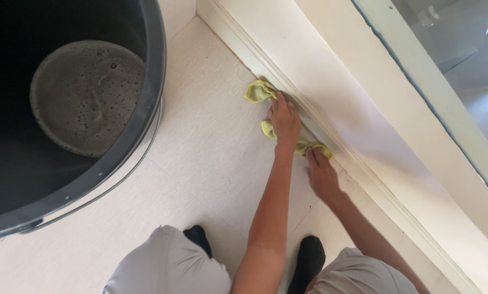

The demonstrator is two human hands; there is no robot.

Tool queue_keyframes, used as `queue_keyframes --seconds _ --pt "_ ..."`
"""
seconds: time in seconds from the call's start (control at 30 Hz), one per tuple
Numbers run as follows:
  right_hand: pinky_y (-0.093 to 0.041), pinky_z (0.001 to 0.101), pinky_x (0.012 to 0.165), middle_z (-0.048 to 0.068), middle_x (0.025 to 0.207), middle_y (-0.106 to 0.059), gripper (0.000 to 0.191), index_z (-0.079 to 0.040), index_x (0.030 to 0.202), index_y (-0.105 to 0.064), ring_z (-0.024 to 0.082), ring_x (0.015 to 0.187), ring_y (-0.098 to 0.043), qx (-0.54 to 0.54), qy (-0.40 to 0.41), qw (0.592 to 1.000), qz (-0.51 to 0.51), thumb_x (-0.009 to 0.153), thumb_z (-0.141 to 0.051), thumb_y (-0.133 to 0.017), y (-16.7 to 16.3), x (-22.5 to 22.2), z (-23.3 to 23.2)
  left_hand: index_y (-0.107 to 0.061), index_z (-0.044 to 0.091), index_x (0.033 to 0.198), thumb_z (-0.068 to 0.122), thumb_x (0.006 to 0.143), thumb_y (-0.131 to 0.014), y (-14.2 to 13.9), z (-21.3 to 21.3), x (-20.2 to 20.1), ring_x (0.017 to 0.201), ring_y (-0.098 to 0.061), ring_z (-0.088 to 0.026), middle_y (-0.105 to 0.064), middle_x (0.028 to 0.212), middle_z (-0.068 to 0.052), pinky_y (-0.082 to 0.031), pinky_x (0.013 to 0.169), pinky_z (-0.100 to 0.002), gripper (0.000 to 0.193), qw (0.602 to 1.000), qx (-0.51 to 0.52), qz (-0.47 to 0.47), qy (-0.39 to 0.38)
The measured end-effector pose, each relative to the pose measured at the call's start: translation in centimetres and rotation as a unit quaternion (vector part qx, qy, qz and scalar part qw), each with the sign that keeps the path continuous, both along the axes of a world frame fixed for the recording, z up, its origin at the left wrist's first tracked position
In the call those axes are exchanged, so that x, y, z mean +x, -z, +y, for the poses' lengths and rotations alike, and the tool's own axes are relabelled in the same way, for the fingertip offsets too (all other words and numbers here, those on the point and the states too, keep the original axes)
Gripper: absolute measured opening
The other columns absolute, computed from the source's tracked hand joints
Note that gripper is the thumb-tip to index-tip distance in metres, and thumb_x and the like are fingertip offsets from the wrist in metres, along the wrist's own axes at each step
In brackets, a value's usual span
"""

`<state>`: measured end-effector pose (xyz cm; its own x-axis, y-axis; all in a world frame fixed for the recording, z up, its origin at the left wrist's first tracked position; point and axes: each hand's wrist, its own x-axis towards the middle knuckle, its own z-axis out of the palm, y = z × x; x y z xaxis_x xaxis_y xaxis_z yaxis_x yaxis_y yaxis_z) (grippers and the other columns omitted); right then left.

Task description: The person carries a bucket of soapy water and a yellow cloth to a glass staircase railing. They wipe the glass panels and the white base of the railing with the cloth, then wring the cloth in the bucket and continue wiping the baseboard along the wall.

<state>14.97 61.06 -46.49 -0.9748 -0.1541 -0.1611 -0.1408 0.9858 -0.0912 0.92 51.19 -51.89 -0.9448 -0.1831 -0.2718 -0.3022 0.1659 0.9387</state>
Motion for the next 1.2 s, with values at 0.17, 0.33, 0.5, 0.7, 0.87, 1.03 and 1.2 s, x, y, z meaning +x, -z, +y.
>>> queue_keyframes --seconds 0.17,0.33,0.5,0.7,0.87,1.03,1.2 --pt "-0.029 0.0552 0.118 0.034 0.151 -0.042 0.071 0.012 0.148 -0.035 0.050 0.142 -0.036 -0.035 -0.051 0.998 0.020 0.094 -0.023 -0.065 1.7 -0.4 -0.3 -0.041 -0.009 0.150 0.045 0.109 -0.036 1.2 -2.8 -4.5 0.145 -0.044 -0.048 -0.047 0.153 -0.034 -0.033 0.122 -0.048 0.069 0.994 0.069 0.036 -0.082" --pt "-0.030 0.0536 0.121 0.028 0.156 -0.040 0.076 0.007 0.155 -0.031 0.045 0.144 -0.035 -0.079 -0.105 0.991 0.008 0.096 -0.026 -0.065 0.7 -6.2 -3.6 -0.020 -0.005 0.168 0.055 0.106 -0.036 0.4 -9.2 -10.8 0.125 -0.061 -0.054 -0.058 0.131 -0.042 -0.048 0.107 -0.052 0.088 0.978 0.175 -0.026 -0.111" --pt "-0.029 0.0558 0.116 0.027 0.157 -0.036 0.085 0.008 0.154 -0.025 0.044 0.143 -0.033 -0.045 -0.119 0.990 0.057 0.095 -0.034 -0.068 1.2 -12.9 -8.8 0.003 -0.003 0.161 0.058 0.109 -0.037 -0.9 -14.2 -15.8 0.156 -0.020 -0.043 -0.016 0.166 -0.033 -0.019 0.127 -0.043 0.091 0.959 0.224 0.131 -0.116" --pt "-0.044 0.0518 0.113 0.023 0.148 -0.052 0.064 0.007 0.152 -0.039 0.038 0.138 -0.048 -0.047 -0.154 0.976 0.145 0.100 -0.019 -0.067 2.7 -11.2 -6.4 -0.024 0.008 0.166 0.041 0.113 -0.030 2.1 -11.4 -13.9 0.121 -0.066 -0.037 -0.063 0.133 -0.029 -0.051 0.109 -0.043 0.063 0.989 -0.112 -0.055 -0.083" --pt "-0.061 0.0390 0.094 0.024 0.132 -0.067 0.045 0.006 0.133 -0.061 0.033 0.118 -0.064 -0.006 -0.105 0.986 0.127 0.089 0.009 -0.064 3.8 -4.2 -0.2 -0.044 -0.008 0.139 0.004 0.101 -0.055 3.8 -0.9 -2.9 0.096 -0.069 -0.043 -0.067 0.108 -0.033 -0.058 0.083 -0.053 0.041 0.961 -0.276 0.024 -0.014" --pt "-0.064 0.0339 0.072 0.019 0.114 -0.075 0.035 -0.003 0.119 -0.071 0.026 0.084 -0.074 -0.227 0.176 0.957 0.045 0.087 0.010 -0.065 1.4 3.1 5.7 -0.066 0.008 0.104 0.016 0.096 -0.070 1.3 1.8 2.0 0.076 -0.071 -0.035 -0.069 0.079 -0.019 -0.058 0.072 -0.045 0.012 0.971 -0.219 -0.030 0.089" --pt "-0.060 0.0320 0.071 0.018 0.114 -0.069 0.023 -0.005 0.115 -0.068 0.030 0.098 -0.073 -0.197 0.164 0.940 0.223 0.098 0.010 -0.062 -7.0 4.9 6.5 -0.063 0.001 0.118 0.023 0.099 -0.063 -2.6 -3.5 -1.3 0.083 -0.075 -0.032 -0.076 0.097 -0.017 -0.061 0.073 -0.042 0.029 0.989 0.060 0.045 -0.128"
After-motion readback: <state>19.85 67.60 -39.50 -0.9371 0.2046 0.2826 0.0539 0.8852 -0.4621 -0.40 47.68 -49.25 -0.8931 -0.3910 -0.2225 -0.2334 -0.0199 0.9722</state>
